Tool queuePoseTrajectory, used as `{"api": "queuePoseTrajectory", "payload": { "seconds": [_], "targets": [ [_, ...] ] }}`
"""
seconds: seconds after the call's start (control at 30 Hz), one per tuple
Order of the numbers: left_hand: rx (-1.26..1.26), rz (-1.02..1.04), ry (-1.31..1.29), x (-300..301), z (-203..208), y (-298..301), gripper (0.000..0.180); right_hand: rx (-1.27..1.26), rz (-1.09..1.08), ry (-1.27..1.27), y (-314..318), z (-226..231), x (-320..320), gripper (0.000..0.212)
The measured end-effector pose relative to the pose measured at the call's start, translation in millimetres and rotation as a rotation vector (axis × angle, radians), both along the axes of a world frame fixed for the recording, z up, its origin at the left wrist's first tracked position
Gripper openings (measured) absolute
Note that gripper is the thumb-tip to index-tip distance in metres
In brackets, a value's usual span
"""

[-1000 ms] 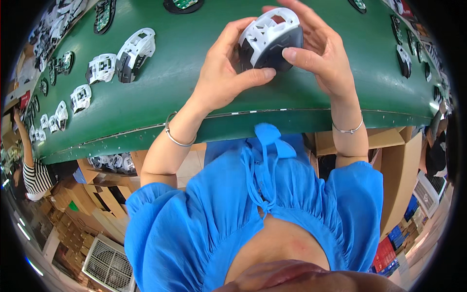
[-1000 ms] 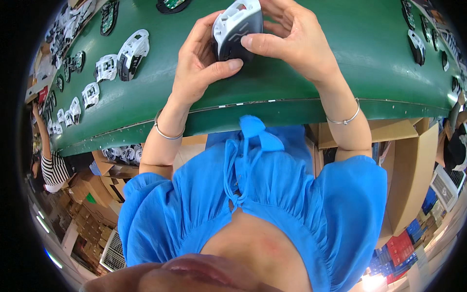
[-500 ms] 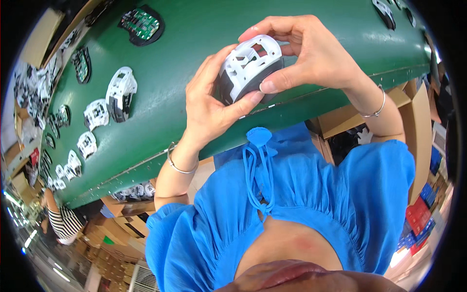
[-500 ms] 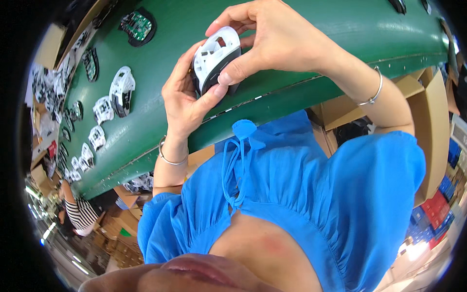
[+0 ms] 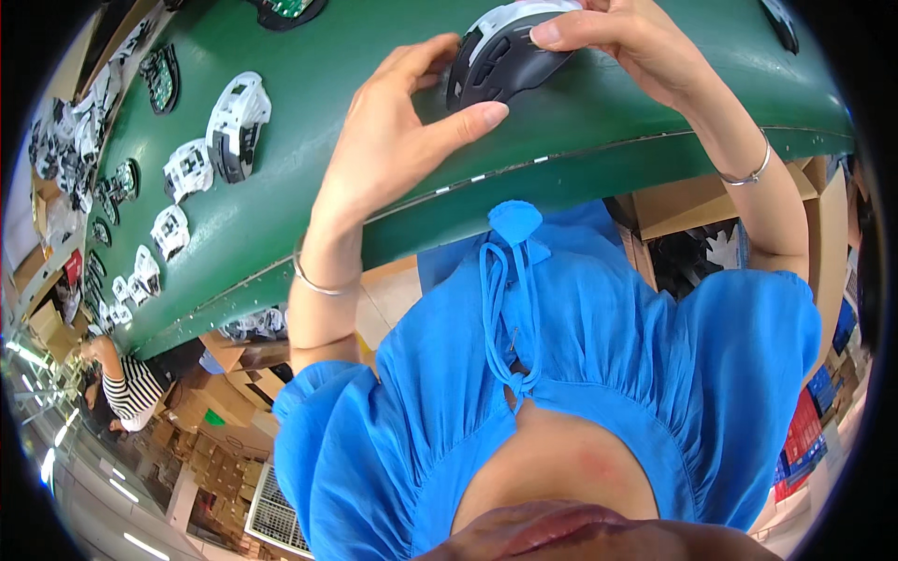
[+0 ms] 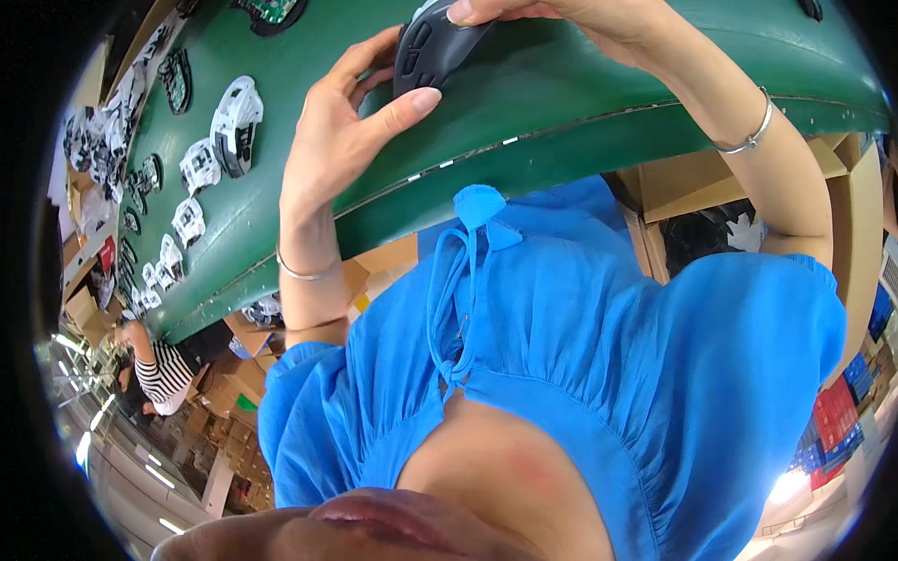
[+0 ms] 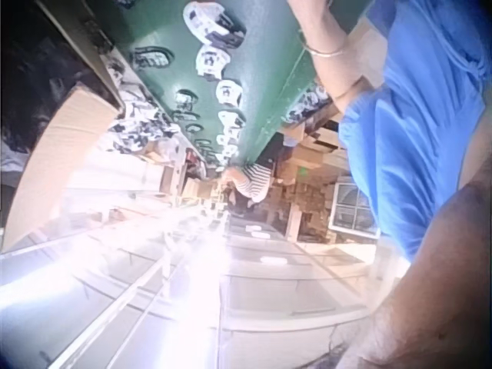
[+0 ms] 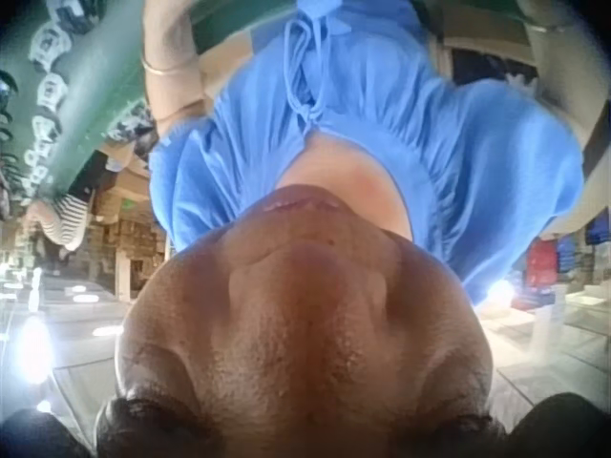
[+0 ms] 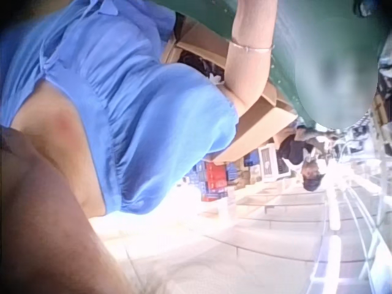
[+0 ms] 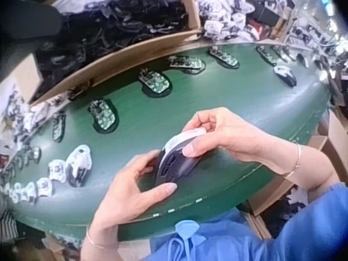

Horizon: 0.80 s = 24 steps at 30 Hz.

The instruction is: The person assembles computer mouse shells by fitting side panels onto the mouse frames by hand and placing them onto the conveyor belt.

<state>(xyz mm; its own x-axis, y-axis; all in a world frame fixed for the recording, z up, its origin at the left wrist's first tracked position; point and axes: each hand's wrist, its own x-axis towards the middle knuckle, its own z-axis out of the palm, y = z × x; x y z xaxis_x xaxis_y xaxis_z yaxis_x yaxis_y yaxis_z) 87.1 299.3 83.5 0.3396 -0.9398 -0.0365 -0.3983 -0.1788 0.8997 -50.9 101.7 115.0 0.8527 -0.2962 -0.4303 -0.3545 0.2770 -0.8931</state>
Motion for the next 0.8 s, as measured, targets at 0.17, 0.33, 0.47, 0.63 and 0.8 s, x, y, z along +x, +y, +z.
{"api": "queuePoseTrajectory", "payload": {
  "seconds": [0.17,0.33,0.47,0.63,0.8],
  "targets": [
    [0.207,-0.108,0.237,10.9,6.4,-7.6,0.062,-0.412,0.297,-0.002,-1.7,7.0,0.4,0.052],
    [0.424,-0.199,0.552,21.0,31.9,-26.6,0.056,-0.48,0.55,0.095,-3.6,15.1,13.7,0.047],
    [0.436,-0.275,0.44,19.6,35.2,-34.3,0.056,-0.501,0.645,0.141,-2.4,15.1,12.7,0.041],
    [0.505,-0.232,0.176,18.4,36.1,-51.1,0.052,-0.433,0.602,0.127,-9.4,34.9,14.1,0.037],
    [0.385,-0.387,0.003,22.6,31.9,-43.8,0.064,-0.48,0.568,0.124,-4.4,-2.5,-2.6,0.056]
  ]
}}
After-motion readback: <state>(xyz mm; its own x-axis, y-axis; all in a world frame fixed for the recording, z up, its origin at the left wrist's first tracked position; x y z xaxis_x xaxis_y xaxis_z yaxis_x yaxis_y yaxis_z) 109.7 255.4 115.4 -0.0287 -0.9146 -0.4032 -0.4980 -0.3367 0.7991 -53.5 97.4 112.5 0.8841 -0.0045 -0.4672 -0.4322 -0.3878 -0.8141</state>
